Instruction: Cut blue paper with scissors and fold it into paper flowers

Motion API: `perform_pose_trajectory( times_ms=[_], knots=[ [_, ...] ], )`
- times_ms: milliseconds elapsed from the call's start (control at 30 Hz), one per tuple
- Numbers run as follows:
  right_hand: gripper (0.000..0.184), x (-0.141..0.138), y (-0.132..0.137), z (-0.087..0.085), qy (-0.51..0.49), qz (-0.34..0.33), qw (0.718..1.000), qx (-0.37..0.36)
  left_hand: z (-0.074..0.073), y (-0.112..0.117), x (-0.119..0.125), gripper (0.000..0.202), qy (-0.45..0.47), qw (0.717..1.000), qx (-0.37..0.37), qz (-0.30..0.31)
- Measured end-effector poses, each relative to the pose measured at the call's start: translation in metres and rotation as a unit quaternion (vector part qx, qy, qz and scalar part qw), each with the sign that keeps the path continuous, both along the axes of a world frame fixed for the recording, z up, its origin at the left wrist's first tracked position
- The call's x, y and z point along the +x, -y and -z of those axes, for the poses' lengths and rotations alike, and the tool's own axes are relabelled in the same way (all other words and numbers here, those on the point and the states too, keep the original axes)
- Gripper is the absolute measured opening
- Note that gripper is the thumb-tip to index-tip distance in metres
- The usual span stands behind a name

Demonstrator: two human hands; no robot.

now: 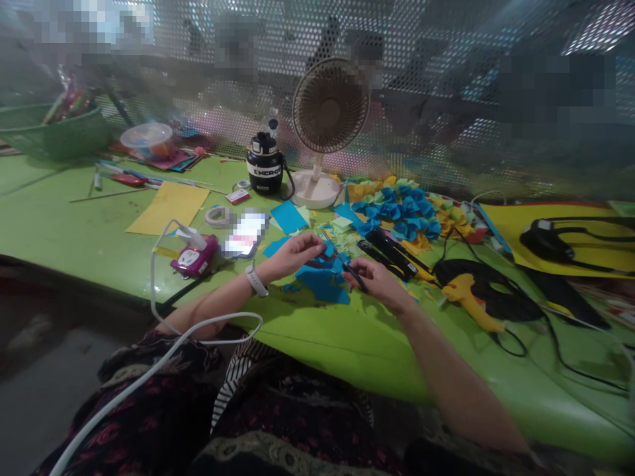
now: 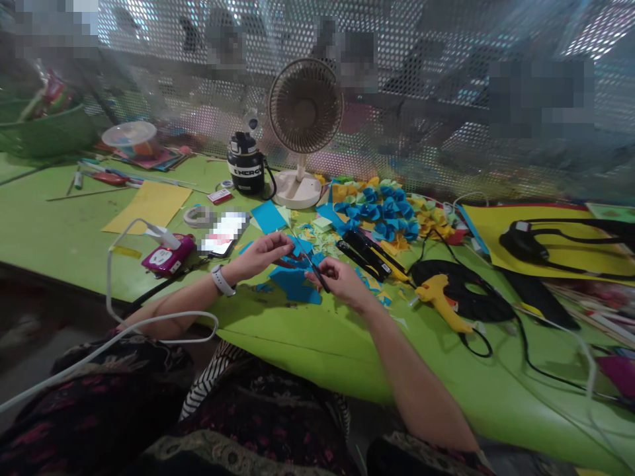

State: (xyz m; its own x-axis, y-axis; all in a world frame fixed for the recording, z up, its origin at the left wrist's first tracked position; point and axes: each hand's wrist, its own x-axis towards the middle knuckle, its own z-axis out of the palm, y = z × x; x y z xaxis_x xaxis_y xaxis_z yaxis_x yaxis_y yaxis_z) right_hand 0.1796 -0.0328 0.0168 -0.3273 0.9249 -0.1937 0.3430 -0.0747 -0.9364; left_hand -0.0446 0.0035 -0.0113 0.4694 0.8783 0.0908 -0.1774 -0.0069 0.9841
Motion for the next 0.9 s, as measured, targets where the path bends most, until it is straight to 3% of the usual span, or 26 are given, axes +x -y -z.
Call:
perform_pose_trajectory(
  times_ms=[900],
  knots=[
    [0.051,-0.0008,-0.0029,0.0056,0.005,0.009,1.000,0.011,-0.0006,0.0016,0.0013,0.025,0.014,1.000,-0.017,-0.001]
  ],
)
